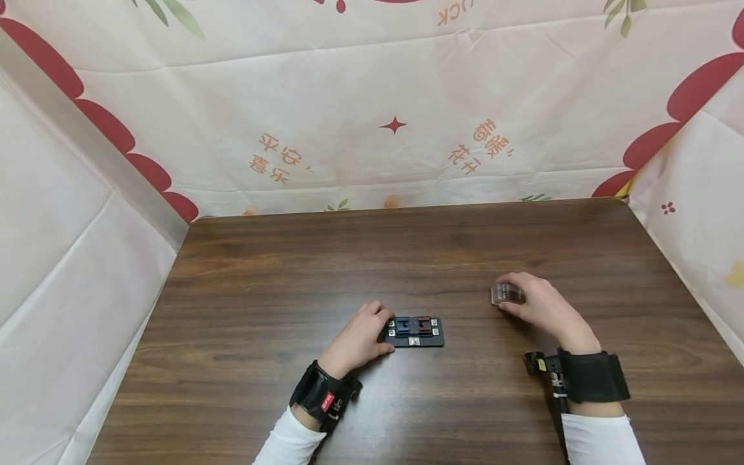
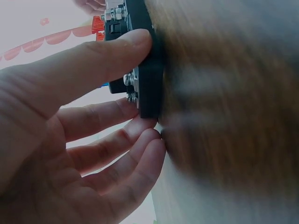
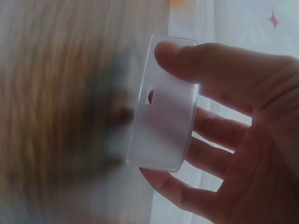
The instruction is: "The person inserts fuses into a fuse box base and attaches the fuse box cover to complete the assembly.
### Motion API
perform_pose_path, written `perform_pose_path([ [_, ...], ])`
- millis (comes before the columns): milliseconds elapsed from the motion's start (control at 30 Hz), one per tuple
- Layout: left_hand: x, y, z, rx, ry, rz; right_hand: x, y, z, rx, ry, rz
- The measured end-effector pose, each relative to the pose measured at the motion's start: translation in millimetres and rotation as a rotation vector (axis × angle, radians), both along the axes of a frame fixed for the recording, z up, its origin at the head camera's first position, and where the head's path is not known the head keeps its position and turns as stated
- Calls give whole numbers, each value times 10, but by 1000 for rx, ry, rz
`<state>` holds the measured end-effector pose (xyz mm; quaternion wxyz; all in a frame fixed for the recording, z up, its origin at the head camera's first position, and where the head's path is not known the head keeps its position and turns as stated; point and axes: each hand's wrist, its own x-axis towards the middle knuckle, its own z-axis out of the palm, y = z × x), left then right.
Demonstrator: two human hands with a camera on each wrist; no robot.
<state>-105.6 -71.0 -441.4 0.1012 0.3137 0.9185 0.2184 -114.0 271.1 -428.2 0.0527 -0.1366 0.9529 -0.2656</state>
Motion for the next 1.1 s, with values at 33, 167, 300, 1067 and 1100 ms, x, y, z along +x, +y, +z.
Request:
perform_pose_path([
  [33, 1, 1, 2, 0, 0, 1, 7, -27, 5, -2, 1, 2],
  [167, 3, 6, 1, 1, 4, 2, 44, -123, 12, -10, -4, 13],
  [300, -1, 9, -14, 11, 1, 2, 83, -210, 8, -12, 1, 22],
  [1067, -10, -4, -34, 44, -15, 8, 233, -705, 112, -65, 29, 54],
  [1100, -9, -3, -34, 44, -17, 8, 237, -725, 111, -66, 31, 57],
])
